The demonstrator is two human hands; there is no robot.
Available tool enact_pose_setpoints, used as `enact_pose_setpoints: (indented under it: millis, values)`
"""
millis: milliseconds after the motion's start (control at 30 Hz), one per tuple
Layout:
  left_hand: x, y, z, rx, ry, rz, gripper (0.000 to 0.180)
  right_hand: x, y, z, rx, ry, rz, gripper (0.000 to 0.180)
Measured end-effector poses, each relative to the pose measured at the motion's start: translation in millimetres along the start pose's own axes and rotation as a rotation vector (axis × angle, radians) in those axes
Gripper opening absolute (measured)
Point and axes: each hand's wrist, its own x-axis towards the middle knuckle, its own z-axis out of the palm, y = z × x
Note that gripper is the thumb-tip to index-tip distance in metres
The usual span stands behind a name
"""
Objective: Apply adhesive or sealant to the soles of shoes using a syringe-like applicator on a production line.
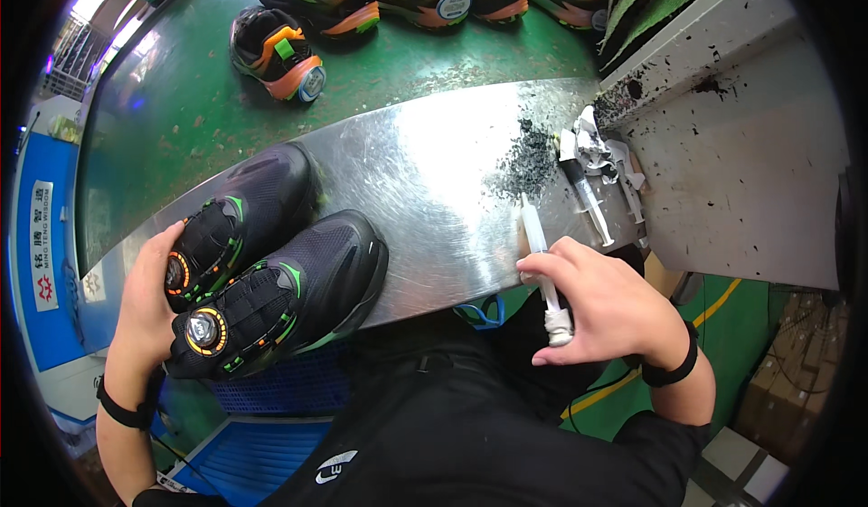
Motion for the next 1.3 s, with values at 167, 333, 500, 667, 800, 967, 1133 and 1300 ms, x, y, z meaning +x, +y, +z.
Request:
enact_pose_setpoints:
  millis: [167, 333, 500, 667, 800, 967, 1133, 1300]
  values:
    - [-3.7, 4.4, 6.2, 0.157, 0.08, 0.243, 0.075, -9.3, 41.8, 41.8, 1.328, 0.309, -0.19, 0.104]
    - [-5.2, 10.6, 8.2, 0.378, 0.199, 0.375, 0.066, 7.5, 51.3, 74.0, 2.019, 0.552, -0.399, 0.093]
    - [-14.0, 8.8, 12.4, 0.374, 0.255, 0.384, 0.063, 10.3, 45.6, 77.6, 2.097, 0.641, -0.345, 0.09]
    - [-16.1, 9.2, 11.7, 0.376, 0.276, 0.409, 0.061, 6.4, 43.6, 82.0, 2.094, 0.706, -0.351, 0.091]
    - [-19.6, 15.2, 9.0, 0.39, 0.263, 0.413, 0.057, -6.5, 41.4, 81.9, 2.084, 0.746, -0.379, 0.095]
    - [-17.4, 19.5, 13.4, 0.343, 0.318, 0.427, 0.052, -24.8, 49.8, 84.2, 1.97, 0.83, -0.306, 0.094]
    - [-21.9, 22.9, 15.9, 0.365, 0.34, 0.413, 0.051, -21.1, 16.2, 75.4, 1.699, 0.741, -0.317, 0.11]
    - [-25.5, 19.2, 15.4, 0.377, 0.34, 0.398, 0.049, 8.1, -21.9, 55.8, 1.78, 0.404, -0.519, 0.105]
